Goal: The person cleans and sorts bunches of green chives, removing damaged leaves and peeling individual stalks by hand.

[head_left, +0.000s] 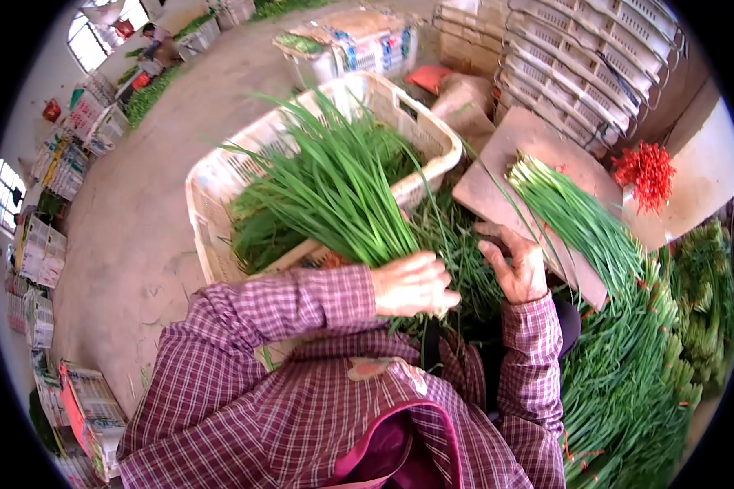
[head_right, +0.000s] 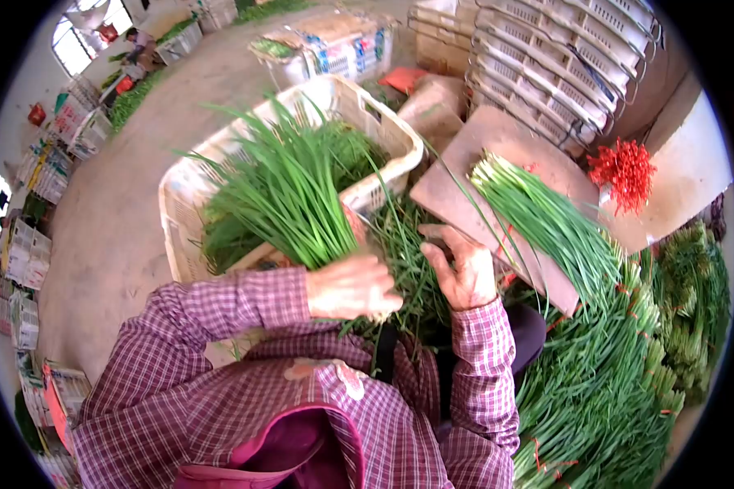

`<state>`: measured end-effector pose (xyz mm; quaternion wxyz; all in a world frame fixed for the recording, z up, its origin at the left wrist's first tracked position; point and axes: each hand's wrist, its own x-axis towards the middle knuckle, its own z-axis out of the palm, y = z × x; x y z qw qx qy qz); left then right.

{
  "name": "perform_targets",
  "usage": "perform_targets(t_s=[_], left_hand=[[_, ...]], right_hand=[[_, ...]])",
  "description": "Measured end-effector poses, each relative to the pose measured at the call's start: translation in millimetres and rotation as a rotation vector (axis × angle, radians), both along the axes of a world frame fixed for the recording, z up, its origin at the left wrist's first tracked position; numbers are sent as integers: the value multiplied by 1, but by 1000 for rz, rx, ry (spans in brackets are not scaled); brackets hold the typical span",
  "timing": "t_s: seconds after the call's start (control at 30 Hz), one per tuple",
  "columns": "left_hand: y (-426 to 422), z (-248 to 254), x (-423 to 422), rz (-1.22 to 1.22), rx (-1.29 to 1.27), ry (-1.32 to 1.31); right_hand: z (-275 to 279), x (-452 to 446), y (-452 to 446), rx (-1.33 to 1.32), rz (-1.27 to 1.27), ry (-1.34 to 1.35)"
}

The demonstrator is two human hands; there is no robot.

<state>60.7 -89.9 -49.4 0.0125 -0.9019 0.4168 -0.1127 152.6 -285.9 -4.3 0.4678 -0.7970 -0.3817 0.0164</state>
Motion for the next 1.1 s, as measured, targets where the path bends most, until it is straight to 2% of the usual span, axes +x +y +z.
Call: perform_targets(t_s=[0.03,0.1,0.17,0.27,0.3,0.33,0.4,0.43,0.5,0.53,0.57,0.63,0.7,0.73,0.77,0.83,0.87,0.9,1.0,1.07,1.1], left_hand=[[-11,-16,-11,42,-28,60],[-25,-14,-23,4,23,58],[-34,-26,-29,27,54,136],[-31,-39,-34,-20,17,293],[-31,-39,-34,-17,14,298],[-31,-38,-33,17,56,426],[-38,-85,-31,35,-52,273],[-41,-108,-31,47,-106,197],[-41,-50,-27,71,315,697],[-42,-63,-27,80,314,700],[-44,-84,-27,103,291,687],[-44,-96,-34,128,268,673],[-41,-89,-44,284,-866,1357],[-39,-85,-48,288,-1026,1359],[-40,-79,-50,314,-1034,1306],[-40,-67,-55,363,-1014,1229],[-41,-63,-57,377,-1011,1205],[-42,-61,-58,388,-1003,1188],[-40,-59,-60,416,-1035,1164],[-38,-60,-63,436,-1071,1155],[-37,-60,-65,453,-1100,1153]], right_hand=[[2,-5,-1,-30,-1,56],[-7,-13,1,28,-1,8],[-2,-23,3,13,-16,200],[0,-26,14,8,20,254],[-3,-27,20,82,45,178],[-2,-27,25,94,61,175],[4,-32,37,98,83,173],[11,-36,43,101,97,266],[8,-39,55,75,129,230],[-2,-39,63,158,167,102],[-2,-42,68,132,182,98],[-13,-46,81,170,209,3],[-21,-53,95,-1,131,-93],[-23,-58,101,-91,106,-145],[-23,-66,108,-168,86,-144],[-32,-82,123,-168,234,16],[-38,-94,130,-247,227,-309],[-41,-102,130,-172,200,-450],[-38,-102,126,-141,251,-307],[-34,-92,119,-83,411,-177],[-34,-86,116,-85,412,-180]])
